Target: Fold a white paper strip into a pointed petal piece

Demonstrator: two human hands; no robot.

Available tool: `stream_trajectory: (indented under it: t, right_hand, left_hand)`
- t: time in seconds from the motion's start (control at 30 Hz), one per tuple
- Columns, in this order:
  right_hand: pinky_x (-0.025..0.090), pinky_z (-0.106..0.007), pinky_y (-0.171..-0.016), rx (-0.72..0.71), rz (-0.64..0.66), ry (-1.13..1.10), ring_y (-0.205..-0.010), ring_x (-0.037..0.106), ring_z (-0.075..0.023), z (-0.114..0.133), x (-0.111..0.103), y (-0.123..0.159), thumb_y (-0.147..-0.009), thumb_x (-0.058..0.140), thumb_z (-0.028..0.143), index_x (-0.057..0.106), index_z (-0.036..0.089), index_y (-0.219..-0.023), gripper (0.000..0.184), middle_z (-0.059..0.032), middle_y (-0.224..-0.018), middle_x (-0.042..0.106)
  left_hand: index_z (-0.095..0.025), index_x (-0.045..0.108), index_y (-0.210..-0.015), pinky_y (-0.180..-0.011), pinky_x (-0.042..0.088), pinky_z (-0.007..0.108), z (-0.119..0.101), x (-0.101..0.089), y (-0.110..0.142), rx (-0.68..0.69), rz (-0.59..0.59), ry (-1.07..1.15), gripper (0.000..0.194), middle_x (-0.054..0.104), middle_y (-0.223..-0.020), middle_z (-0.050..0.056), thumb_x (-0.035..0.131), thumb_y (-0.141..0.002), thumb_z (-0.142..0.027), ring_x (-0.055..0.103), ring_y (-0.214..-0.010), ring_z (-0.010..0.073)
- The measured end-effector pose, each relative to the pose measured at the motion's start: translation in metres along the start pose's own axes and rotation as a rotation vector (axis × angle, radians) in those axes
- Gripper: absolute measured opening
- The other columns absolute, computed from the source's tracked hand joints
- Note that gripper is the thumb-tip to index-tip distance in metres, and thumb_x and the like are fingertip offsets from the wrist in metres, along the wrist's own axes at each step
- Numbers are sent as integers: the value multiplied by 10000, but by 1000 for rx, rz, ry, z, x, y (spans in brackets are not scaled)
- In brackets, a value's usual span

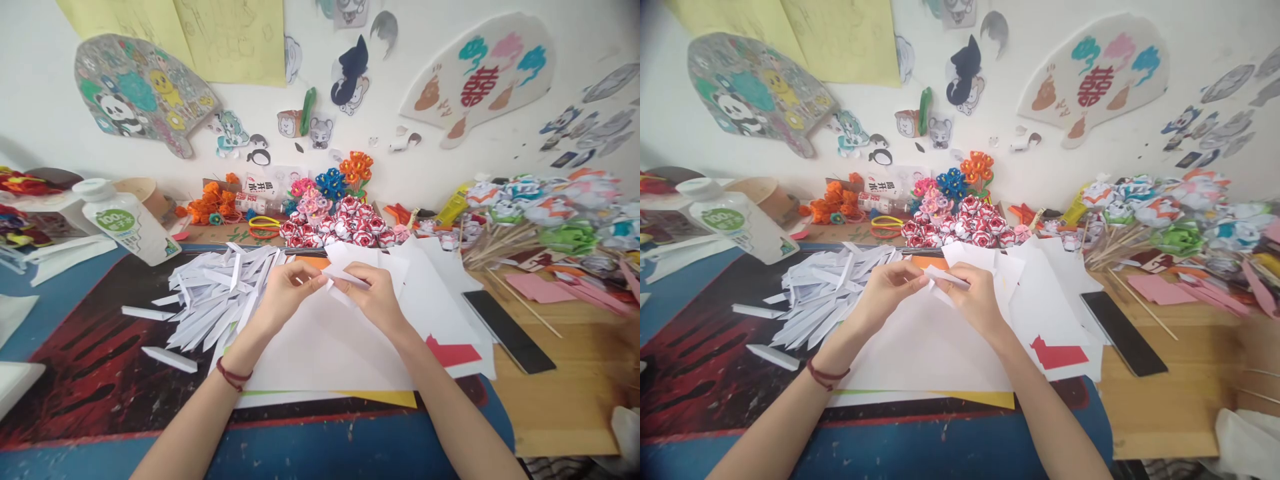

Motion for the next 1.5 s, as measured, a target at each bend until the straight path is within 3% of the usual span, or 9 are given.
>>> stream_trajectory:
  t: [0.47, 0.83, 1.1, 1.5]
  right_hand:
    - [347, -272, -588, -18, 12, -35, -637, 477, -147, 0, 0, 0, -844, 591, 326, 574, 165, -605, 289, -4, -649, 499]
    - [217, -260, -512, 81, -9, -38, -566, 302, -104, -4, 3, 2, -875, 527, 418, 403, 171, -563, 417, 33, -590, 309]
    - [235, -255, -505, 148, 3, -119, -571, 333, -108, -6, 4, 1, -854, 551, 442, 566, 140, -622, 381, 20, -598, 370]
    - [290, -238, -529, 234, 95, -244, -595, 399, -109, -4, -1, 0, -786, 645, 416, 613, 126, -689, 308, 14, -638, 451]
  left_hand:
    - [-147, 688, -739, -574, 408, 249, 0, -1, 1, -25, -28, -21, 252, 681, -742, 46, 701, -743, -398, 572, -640, 143]
    - [-137, 682, -722, -588, 424, 246, 0, 1, 0, -3, -67, -74, 245, 668, -732, 49, 695, -750, -380, 566, -647, 141]
    - [-132, 681, -729, -569, 406, 236, -2, 1, 0, 9, -81, -110, 226, 667, -733, 44, 681, -763, -355, 552, -628, 127]
    - [-130, 682, -727, -565, 396, 231, 0, 1, 0, 17, -74, -128, 224, 665, -739, 44, 670, -771, -349, 548, -634, 125]
Point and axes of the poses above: each hand's wrist, its own y-axis away from the middle knuckle, its own x-axis out of the palm, z = x × y, the point moved 1 cm from there along -y, towards the middle knuckle
